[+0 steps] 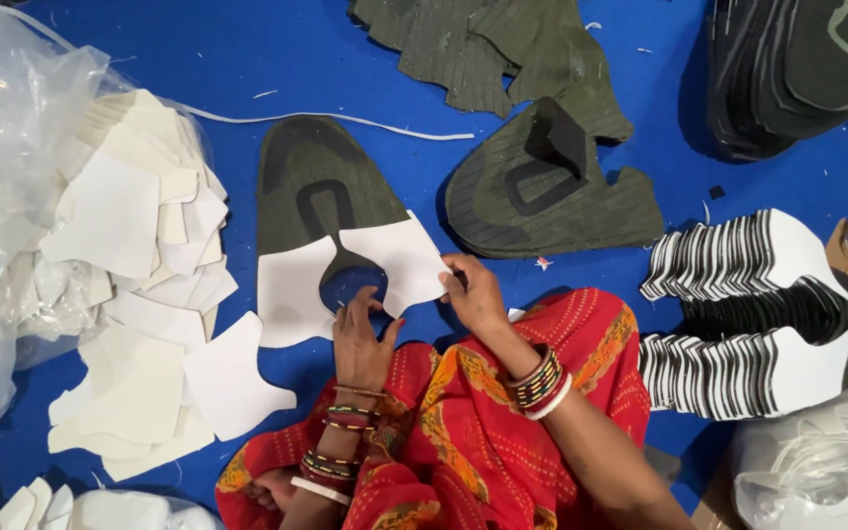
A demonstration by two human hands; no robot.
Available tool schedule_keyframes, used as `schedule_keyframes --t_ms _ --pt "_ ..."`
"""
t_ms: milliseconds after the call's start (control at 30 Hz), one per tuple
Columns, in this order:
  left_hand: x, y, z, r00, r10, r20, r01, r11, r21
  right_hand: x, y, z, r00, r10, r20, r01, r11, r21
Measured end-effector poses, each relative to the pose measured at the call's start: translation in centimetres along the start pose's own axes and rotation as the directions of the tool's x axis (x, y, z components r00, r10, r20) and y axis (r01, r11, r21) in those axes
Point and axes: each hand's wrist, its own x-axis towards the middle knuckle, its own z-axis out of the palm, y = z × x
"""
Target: The person repeatedly picks up white fabric pieces and layers them onto green shoe uppers by hand before setting the assemblies aside.
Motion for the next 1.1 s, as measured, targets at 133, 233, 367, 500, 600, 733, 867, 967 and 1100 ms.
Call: schedule_keyframes --t_ms 133,233,367,500,600,733,867,967,1100 --pt "-0.1 -0.3 0.2 1.0 -0.001 -0.002 0.0 1.0 -0.013 -0.2 -0.4 0.3 1.0 -0.027 -0.011 0.026 0.995 -0.092" --pt "0.0 -0.3 0.3 1.0 0.015 -0.011 -0.015 1.0 -0.018 0.0 -0.9 0.2 0.999 -0.041 -0.018 0.039 0.995 -0.088" --pt "0.0 -0.5 0.3 0.999 0.043 -0.018 -0.043 0.999 0.0 -0.2 -1.1 0.3 0.999 -0.03 -0.017 0.028 0.992 -0.126" --pt "0.0 -0.4 0.0 0.993 0.109 -0.039 -0.108 0.994 0.025 -0.1 -0.8 0.5 0.995 -0.095 -0.044 0.086 0.982 -0.168" --pt "0.1 0.2 -0.5 0.991 0.124 -0.048 -0.123 0.992 0.024 -0.2 -1.0 0.5 0.991 -0.118 -0.057 0.107 0.98 -0.169" --pt "0.2 -0.1 -0.3 0.988 0.143 -0.061 -0.141 0.99 0.021 -0.4 -1.7 0.1 0.995 -0.087 -0.052 0.076 0.979 -0.187" --pt "0.2 -0.1 -0.3 0.987 0.149 -0.065 -0.148 0.989 0.02 -0.6 -2.5 -0.1 0.961 -0.267 -0.07 0.222 0.899 -0.377" --pt "0.3 0.0 -0.1 0.987 0.149 -0.064 -0.148 0.989 0.022 -0.6 -2.9 -0.1 0.966 -0.243 -0.086 0.189 0.896 -0.402" --pt "0.1 0.0 -0.1 0.987 0.149 -0.062 -0.148 0.989 0.031 -0.4 -1.8 0.4 0.944 -0.317 -0.093 0.243 0.858 -0.452"
